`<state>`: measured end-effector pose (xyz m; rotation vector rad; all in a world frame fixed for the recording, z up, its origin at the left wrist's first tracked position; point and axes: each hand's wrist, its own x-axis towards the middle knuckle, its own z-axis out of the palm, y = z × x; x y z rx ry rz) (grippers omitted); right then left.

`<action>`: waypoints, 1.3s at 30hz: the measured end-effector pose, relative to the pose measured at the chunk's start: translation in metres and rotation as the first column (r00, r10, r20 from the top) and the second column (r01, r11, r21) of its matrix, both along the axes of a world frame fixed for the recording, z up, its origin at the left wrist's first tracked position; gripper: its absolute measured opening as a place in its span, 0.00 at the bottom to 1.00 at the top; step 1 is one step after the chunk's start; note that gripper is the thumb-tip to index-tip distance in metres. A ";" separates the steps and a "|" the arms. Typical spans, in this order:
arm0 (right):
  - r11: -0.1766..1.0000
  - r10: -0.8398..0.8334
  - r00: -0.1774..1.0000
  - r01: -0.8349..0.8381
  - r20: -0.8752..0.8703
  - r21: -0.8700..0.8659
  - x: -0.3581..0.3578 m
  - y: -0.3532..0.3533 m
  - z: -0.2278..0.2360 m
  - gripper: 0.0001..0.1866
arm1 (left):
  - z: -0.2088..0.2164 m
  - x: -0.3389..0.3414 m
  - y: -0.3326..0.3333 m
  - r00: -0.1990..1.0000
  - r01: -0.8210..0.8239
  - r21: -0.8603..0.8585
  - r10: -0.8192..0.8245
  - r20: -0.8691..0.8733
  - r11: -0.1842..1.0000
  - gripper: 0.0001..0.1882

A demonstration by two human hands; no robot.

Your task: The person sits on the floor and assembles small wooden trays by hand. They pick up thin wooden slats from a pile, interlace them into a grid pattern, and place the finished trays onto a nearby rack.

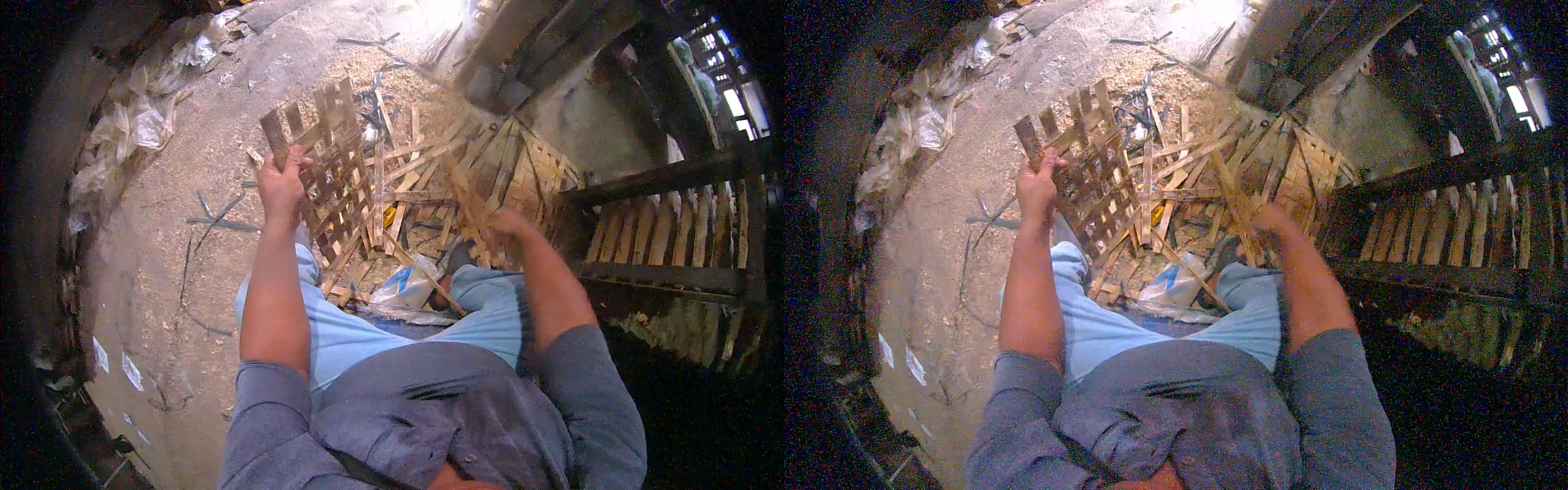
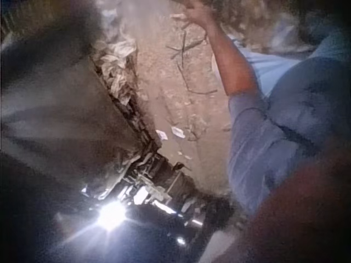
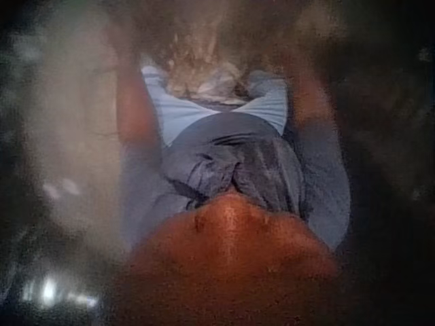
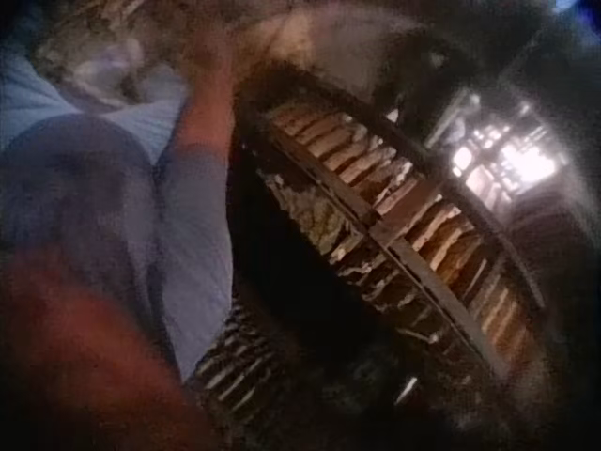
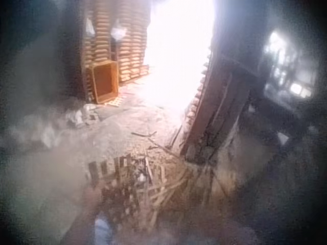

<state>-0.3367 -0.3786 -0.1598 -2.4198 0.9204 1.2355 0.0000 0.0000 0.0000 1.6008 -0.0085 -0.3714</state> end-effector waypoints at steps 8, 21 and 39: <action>0.677 -0.730 0.316 0.211 0.606 0.706 0.006 -0.014 0.124 0.21 | 0.006 -0.022 -0.049 0.922 0.242 -0.186 -0.286 -0.261 0.952 0.10; 0.032 -0.991 0.130 0.013 0.030 0.999 0.091 0.155 0.175 0.22 | 0.008 -0.046 -0.033 0.898 0.288 -0.545 -0.420 -0.133 0.787 0.16; 0.088 -0.996 0.015 0.045 0.088 0.995 0.100 0.127 0.156 0.36 | 0.012 -0.026 -0.029 0.836 0.277 -0.635 -0.506 -0.210 0.721 0.12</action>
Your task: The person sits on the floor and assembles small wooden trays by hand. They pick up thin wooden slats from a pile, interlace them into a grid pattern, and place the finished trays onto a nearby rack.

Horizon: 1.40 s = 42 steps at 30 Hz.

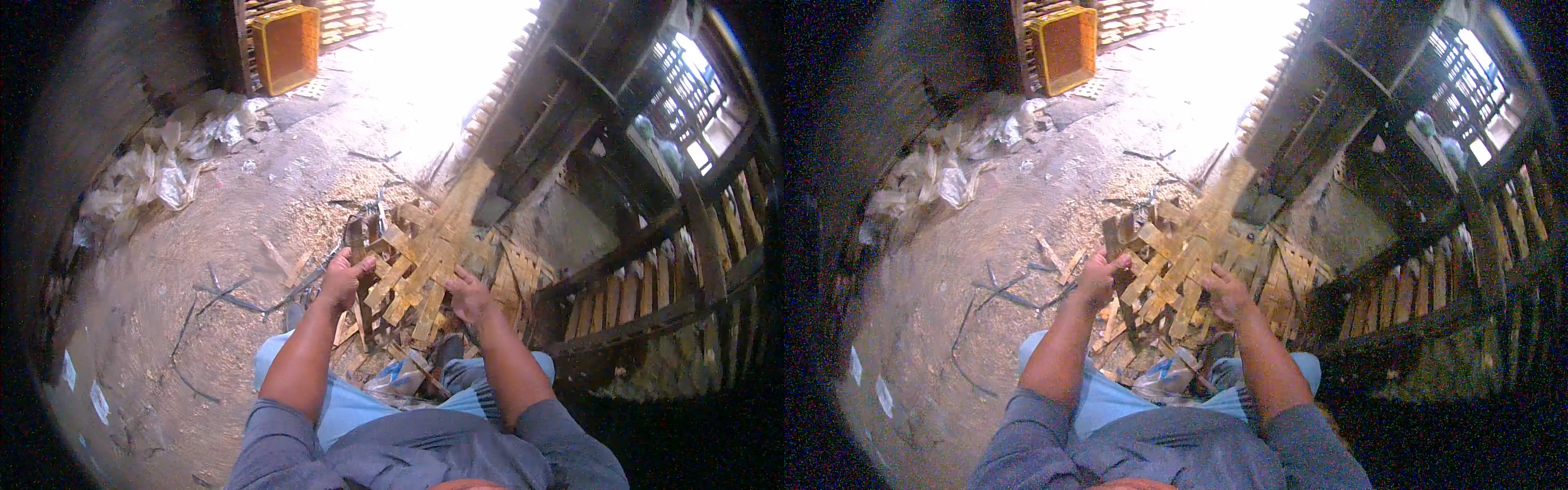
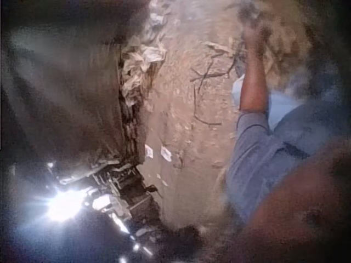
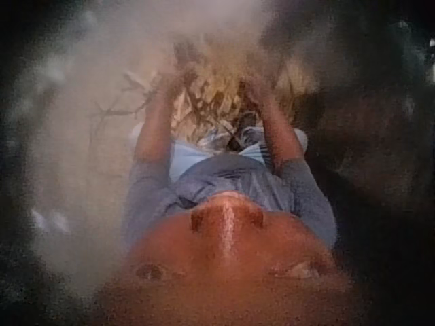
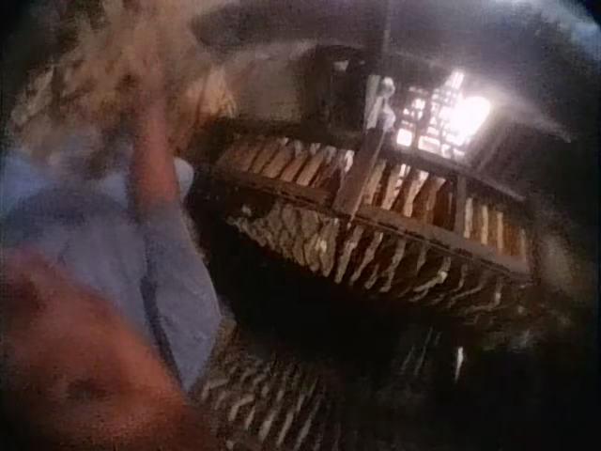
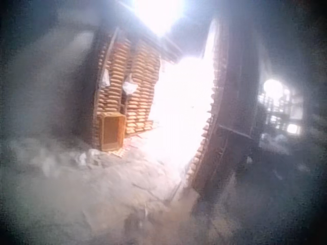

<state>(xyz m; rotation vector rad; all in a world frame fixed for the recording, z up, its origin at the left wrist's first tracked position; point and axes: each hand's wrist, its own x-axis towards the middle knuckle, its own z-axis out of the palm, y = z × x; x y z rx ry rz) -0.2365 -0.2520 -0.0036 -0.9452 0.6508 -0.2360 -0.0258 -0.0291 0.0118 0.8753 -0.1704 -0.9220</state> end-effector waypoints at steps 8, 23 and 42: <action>0.980 -0.201 0.937 0.196 0.284 0.048 -0.002 0.018 0.006 0.22 | -0.020 0.014 -0.008 0.967 -0.163 0.046 0.151 0.203 0.985 0.12; 0.964 -0.262 0.927 0.261 0.269 0.041 -0.026 -0.025 -0.011 0.19 | -0.037 0.081 0.056 0.664 -0.672 0.242 0.426 0.614 0.700 0.11; 0.203 0.440 0.744 -0.627 -0.502 -0.752 0.025 0.052 0.146 0.20 | 0.020 0.009 0.020 0.834 -0.137 0.209 -0.001 0.551 0.968 0.09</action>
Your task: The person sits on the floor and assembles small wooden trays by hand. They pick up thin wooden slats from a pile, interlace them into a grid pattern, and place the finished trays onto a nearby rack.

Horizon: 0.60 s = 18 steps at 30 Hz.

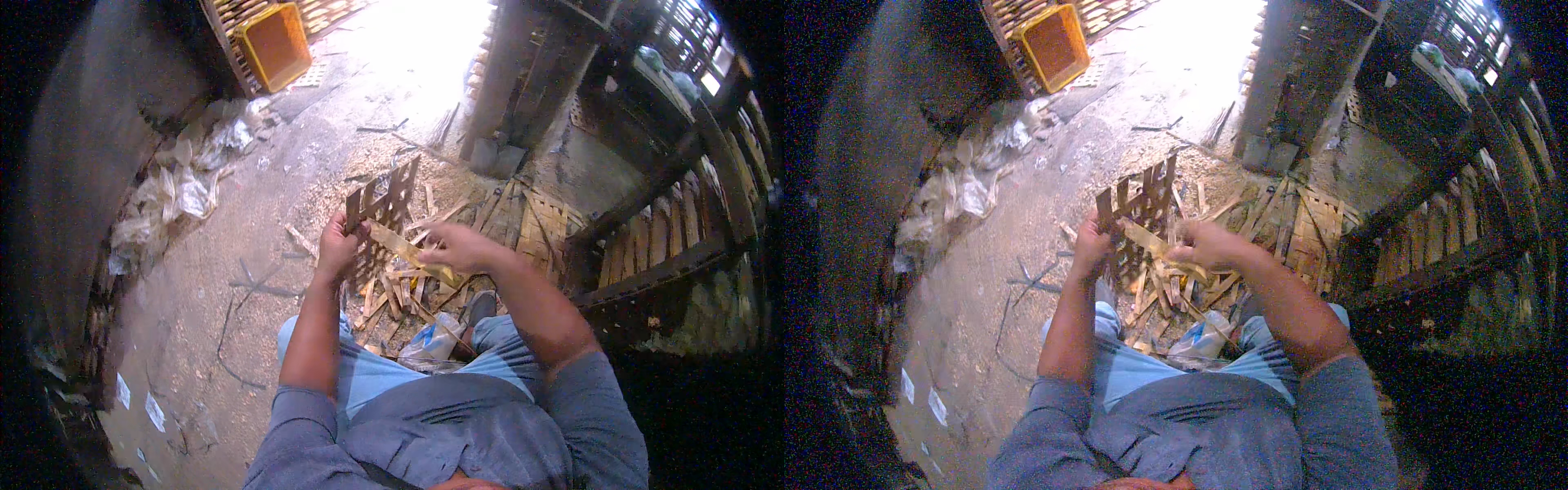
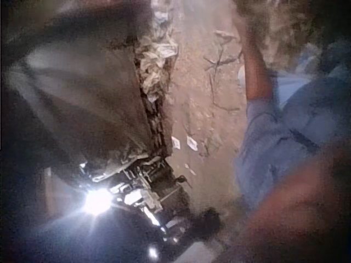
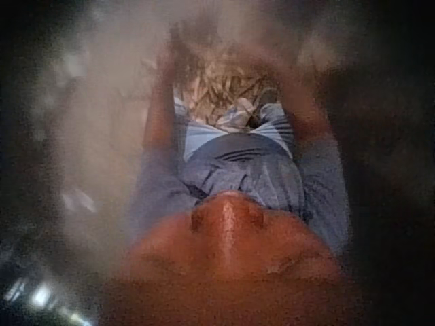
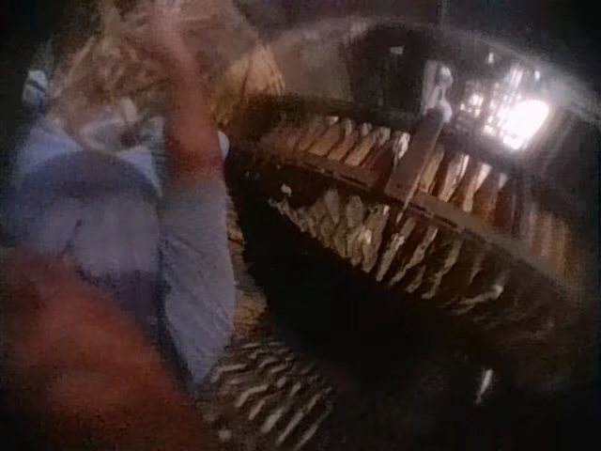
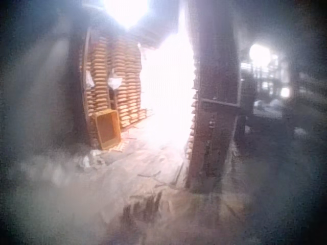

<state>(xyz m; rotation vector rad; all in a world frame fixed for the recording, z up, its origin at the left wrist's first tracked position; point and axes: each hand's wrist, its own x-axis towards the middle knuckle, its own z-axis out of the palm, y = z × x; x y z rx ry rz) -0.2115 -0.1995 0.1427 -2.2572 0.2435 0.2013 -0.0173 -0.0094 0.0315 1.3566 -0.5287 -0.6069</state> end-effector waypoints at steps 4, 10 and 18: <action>0.980 -0.005 1.000 0.004 0.003 0.197 -0.029 -0.004 -0.031 0.19 | 0.031 -0.030 -0.014 0.967 0.091 -0.139 -0.121 -0.225 0.986 0.09; 0.718 -0.588 0.788 0.403 0.184 0.568 -0.065 -0.053 0.000 0.17 | 0.065 -0.040 -0.012 0.941 0.005 -0.170 -0.062 -0.332 0.985 0.15; 0.730 -0.682 0.516 0.522 0.518 0.441 -0.021 -0.088 0.092 0.10 | 0.143 -0.077 -0.034 0.979 0.184 -0.036 -0.186 -0.085 0.982 0.19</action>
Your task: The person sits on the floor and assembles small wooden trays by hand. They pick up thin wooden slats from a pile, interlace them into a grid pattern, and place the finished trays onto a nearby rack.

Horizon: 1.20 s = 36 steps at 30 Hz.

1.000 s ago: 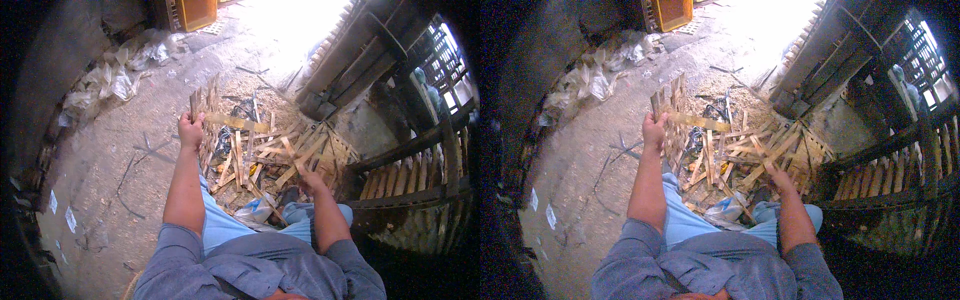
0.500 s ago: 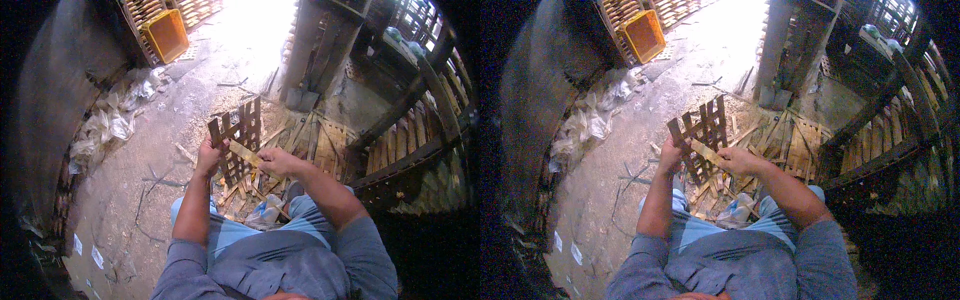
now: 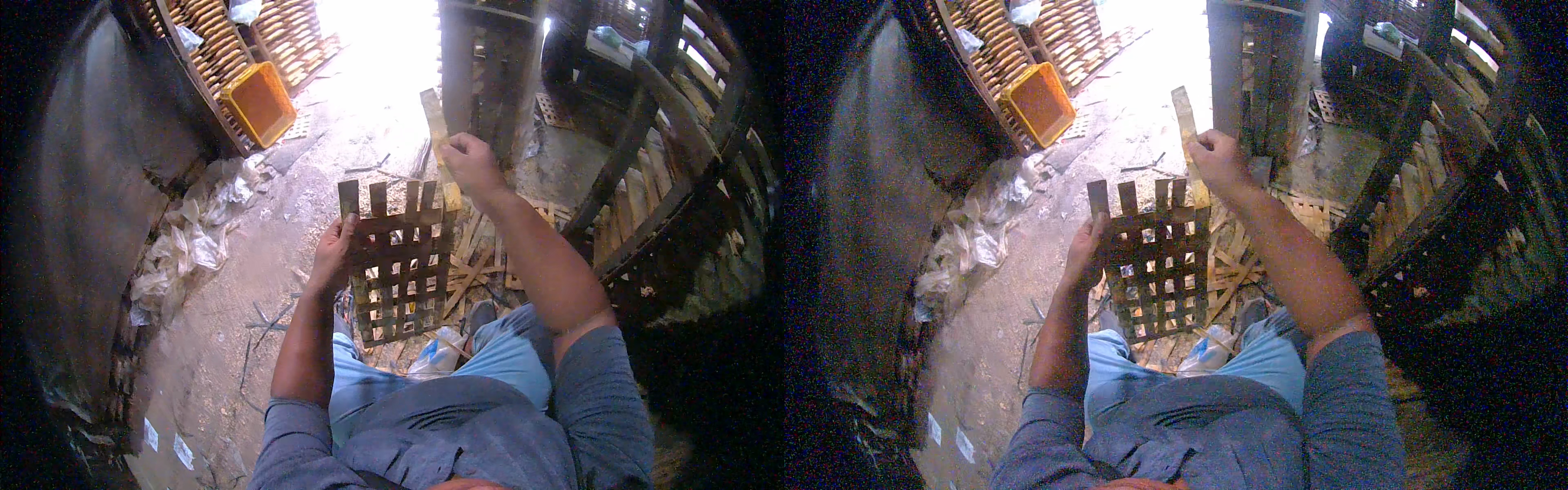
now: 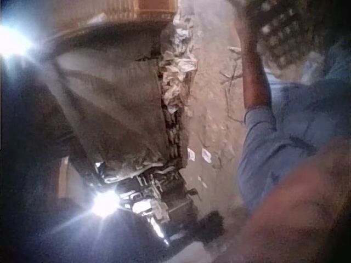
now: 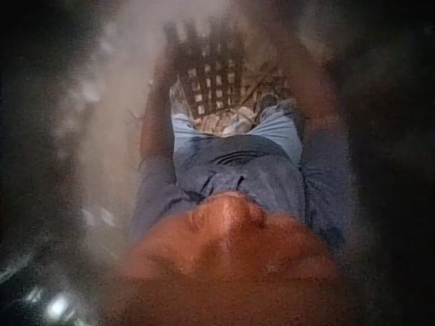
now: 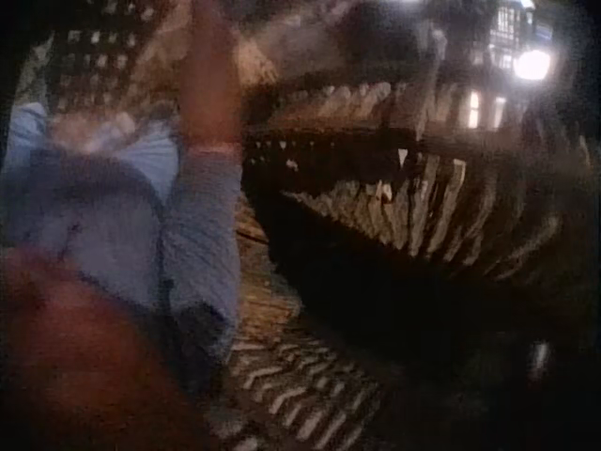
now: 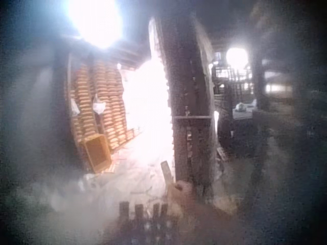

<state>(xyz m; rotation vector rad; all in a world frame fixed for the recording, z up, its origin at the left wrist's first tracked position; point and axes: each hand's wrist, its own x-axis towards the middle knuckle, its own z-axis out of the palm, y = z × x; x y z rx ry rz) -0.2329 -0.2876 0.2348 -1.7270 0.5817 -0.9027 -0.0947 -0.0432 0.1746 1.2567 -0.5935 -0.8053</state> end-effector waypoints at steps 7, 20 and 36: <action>0.975 0.165 0.961 -0.193 -0.222 -0.111 -0.001 -0.006 0.033 0.10 | 0.051 -0.018 0.003 0.994 0.031 0.043 -0.035 0.105 0.999 0.26; 0.768 0.640 0.767 -0.636 -0.046 0.080 -0.021 0.008 0.040 0.12 | 0.051 -0.001 0.022 0.969 0.192 0.050 -0.181 -0.167 0.980 0.26; 0.741 0.575 0.720 -0.660 -0.388 -0.124 -0.010 0.029 0.042 0.17 | 0.033 -0.011 0.023 0.953 0.107 -0.101 -0.131 -0.274 0.989 0.25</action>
